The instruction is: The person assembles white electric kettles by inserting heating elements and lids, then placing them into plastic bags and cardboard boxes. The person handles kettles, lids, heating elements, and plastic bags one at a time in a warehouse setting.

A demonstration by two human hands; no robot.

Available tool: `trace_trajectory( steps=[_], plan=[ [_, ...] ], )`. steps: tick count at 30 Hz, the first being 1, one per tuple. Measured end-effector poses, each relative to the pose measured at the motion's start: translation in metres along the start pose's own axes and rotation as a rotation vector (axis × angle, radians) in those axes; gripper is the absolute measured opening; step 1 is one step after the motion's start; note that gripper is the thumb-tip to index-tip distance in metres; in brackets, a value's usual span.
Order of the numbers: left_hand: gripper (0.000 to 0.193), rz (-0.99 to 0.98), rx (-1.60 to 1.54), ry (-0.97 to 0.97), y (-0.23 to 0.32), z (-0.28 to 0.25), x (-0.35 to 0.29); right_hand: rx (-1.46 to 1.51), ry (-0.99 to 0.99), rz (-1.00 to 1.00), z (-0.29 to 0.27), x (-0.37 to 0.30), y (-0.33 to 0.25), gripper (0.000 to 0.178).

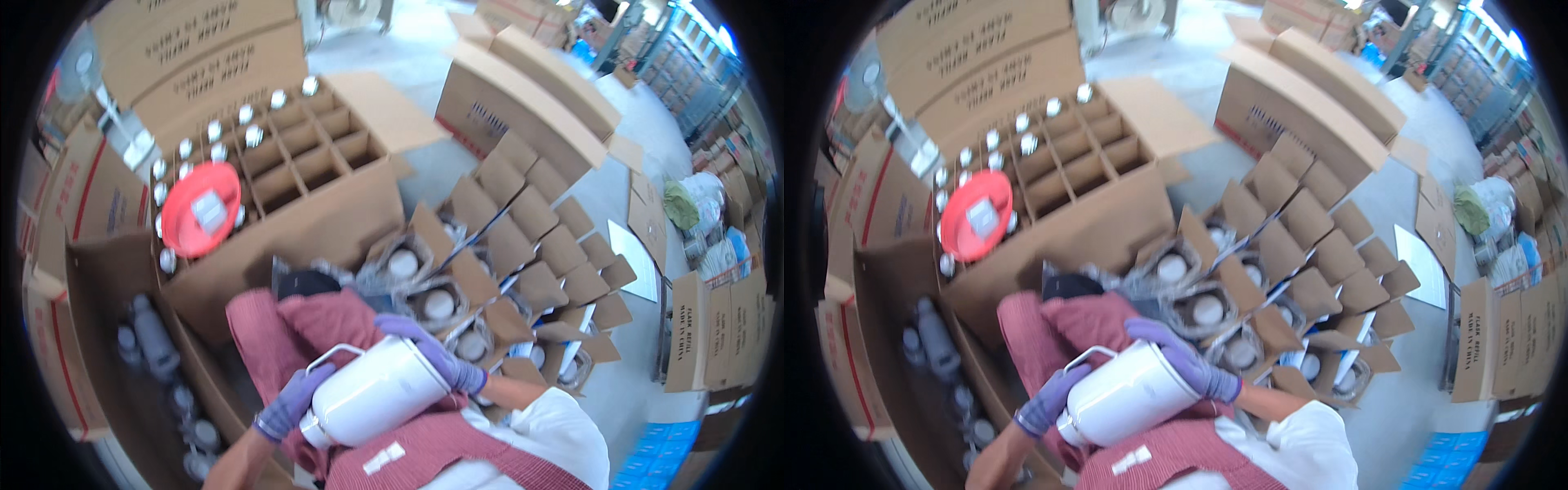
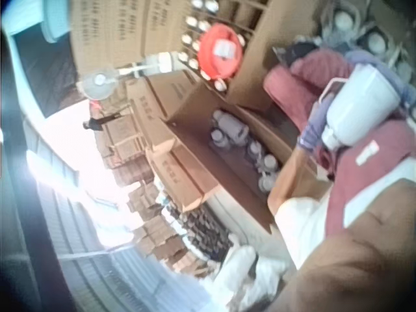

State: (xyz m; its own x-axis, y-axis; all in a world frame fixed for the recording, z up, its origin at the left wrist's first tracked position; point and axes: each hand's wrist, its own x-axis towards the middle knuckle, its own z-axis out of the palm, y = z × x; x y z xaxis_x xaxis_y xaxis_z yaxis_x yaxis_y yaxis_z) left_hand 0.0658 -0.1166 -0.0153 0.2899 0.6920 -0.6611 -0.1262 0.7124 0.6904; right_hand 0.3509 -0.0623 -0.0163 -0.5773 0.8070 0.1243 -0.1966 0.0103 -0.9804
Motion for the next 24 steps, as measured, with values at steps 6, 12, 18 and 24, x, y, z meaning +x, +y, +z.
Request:
trace_trajectory(
  steps=[6, 12, 18, 24],
  plan=[
    [0.058, 1.266, 1.516, -0.066, 0.111, 0.036, -0.022, 0.670, 0.277, 0.508, -0.029, 0.056, 0.015, 0.050],
    [0.031, 0.439, 0.225, 0.183, 0.062, -0.006, 0.004, -0.443, 0.019, -0.294, -0.007, 0.079, -0.022, 0.055],
    [0.022, 1.329, 1.020, 0.419, 0.117, 0.025, -0.017, -0.513, 0.114, -0.123, -0.010, 0.099, -0.031, 0.059],
    [0.030, 0.752, 0.322, 0.348, 0.108, -0.034, -0.016, -0.530, -0.364, -0.553, 0.011, 0.142, -0.106, 0.089]
  ],
)
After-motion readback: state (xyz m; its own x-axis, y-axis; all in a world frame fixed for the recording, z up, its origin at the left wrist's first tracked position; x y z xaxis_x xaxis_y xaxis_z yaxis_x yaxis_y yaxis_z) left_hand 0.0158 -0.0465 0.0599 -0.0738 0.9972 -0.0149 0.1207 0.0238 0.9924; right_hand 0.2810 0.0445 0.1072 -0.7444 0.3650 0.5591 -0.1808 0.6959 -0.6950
